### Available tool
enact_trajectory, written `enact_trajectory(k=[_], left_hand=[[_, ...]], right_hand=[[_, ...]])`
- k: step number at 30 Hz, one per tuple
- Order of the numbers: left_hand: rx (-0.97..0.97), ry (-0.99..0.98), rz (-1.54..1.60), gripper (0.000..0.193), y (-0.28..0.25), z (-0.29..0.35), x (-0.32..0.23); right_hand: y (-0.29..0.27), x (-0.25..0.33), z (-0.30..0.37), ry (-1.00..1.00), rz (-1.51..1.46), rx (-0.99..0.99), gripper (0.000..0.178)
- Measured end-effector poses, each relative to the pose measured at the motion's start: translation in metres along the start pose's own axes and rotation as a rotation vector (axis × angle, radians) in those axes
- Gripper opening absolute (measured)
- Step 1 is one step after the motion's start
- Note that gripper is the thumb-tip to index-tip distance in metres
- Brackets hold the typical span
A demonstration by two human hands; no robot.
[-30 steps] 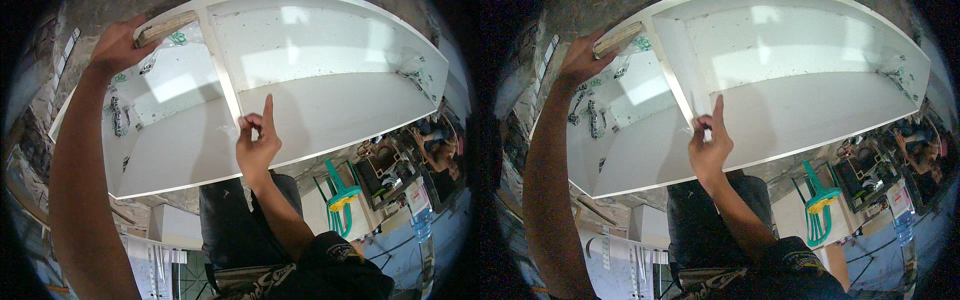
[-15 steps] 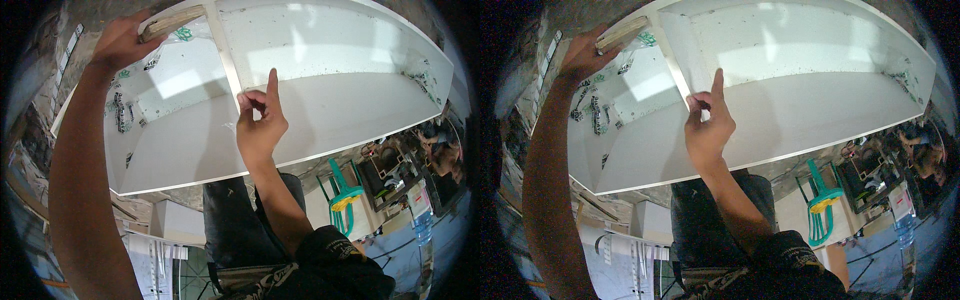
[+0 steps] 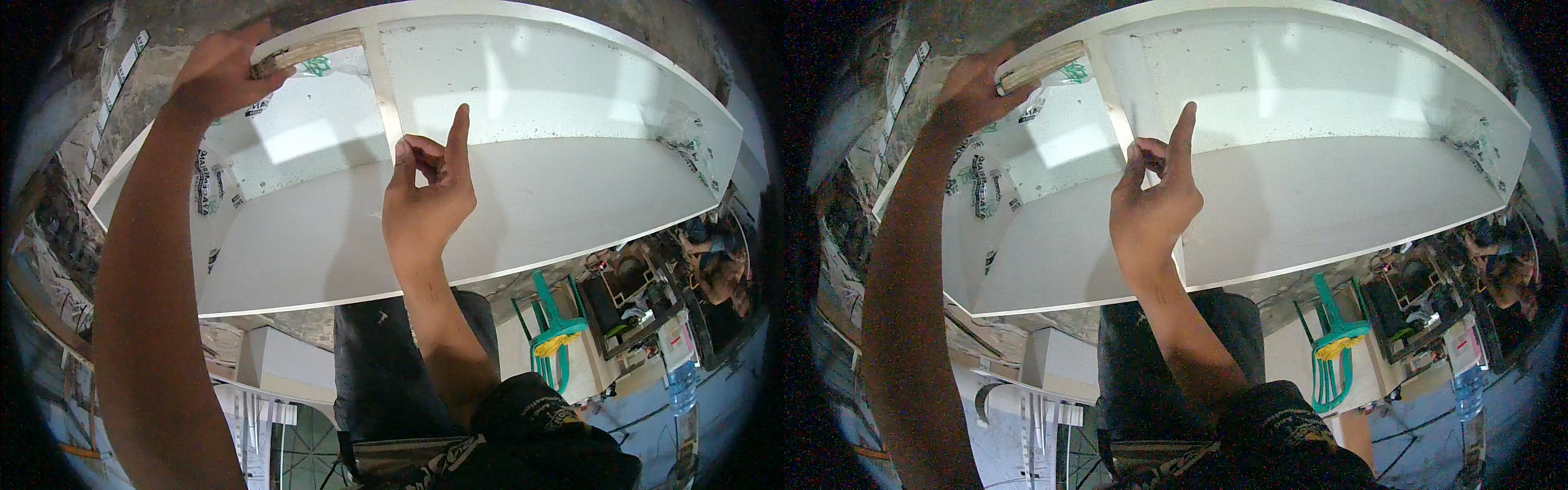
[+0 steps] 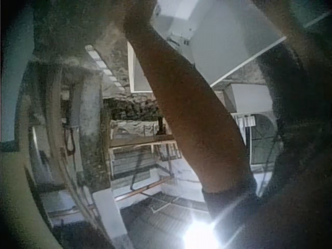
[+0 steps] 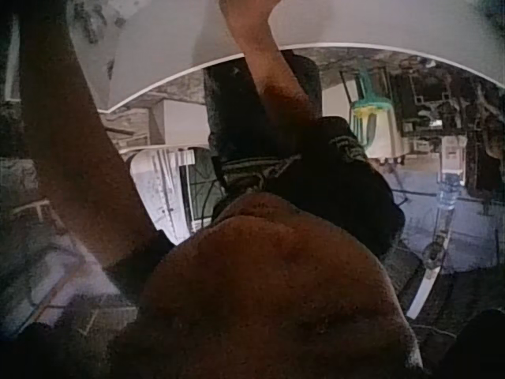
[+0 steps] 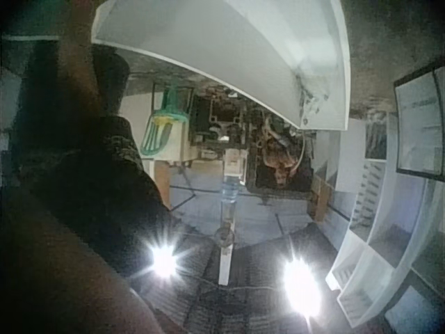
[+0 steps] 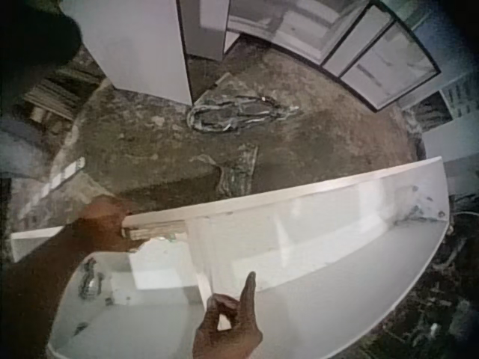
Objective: The person sands the edges and corners of a white wooden cabinet shelf using a sandpaper block, moving the block along the joints and checking the smoothness with their hands.
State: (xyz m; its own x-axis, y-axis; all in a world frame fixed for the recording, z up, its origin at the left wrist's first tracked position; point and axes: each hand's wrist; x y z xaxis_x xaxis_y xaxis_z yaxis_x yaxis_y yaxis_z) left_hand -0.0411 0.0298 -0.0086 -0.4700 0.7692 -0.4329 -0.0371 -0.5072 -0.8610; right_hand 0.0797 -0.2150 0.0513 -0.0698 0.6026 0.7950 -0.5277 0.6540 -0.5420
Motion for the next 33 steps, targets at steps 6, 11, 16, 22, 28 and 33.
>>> enact_trajectory(k=[6, 11, 16, 22, 28, 33], left_hand=[[0.082, -0.079, 0.033, 0.047, 0.004, 0.001, 0.005], [0.015, -0.049, -0.146, 0.050, 0.007, 0.007, 0.006], [0.028, -0.038, -0.078, 0.050, 0.009, 0.004, 0.008], [0.031, -0.039, -0.076, 0.052, 0.009, 0.000, 0.003], [0.014, -0.019, -0.128, 0.055, 0.010, 0.004, 0.008], [0.017, -0.026, -0.120, 0.055, 0.010, 0.005, 0.009]], right_hand=[[-0.035, -0.032, 0.028, 0.023, 0.112, 0.116, 0.069], [-0.058, -0.045, 0.051, 0.055, 0.172, 0.202, 0.064], [-0.070, -0.059, 0.064, -0.004, 0.249, 0.212, 0.035], [-0.055, -0.062, 0.061, -0.034, 0.128, 0.058, 0.007], [-0.020, -0.038, 0.040, 0.016, 0.077, -0.031, 0.007], [-0.015, -0.033, 0.036, 0.035, 0.064, -0.041, 0.005]])
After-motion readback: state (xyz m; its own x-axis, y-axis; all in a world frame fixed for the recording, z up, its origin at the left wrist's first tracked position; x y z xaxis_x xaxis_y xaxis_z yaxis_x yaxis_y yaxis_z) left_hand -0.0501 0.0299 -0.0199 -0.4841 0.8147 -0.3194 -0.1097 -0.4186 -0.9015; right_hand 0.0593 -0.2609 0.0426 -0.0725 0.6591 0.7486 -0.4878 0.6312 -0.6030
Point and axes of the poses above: each hand's wrist, its own z-axis away from the middle knuckle, its own y-axis out of the palm, x = y × z, and after that the axes turned 2 degrees about -z, right-handed
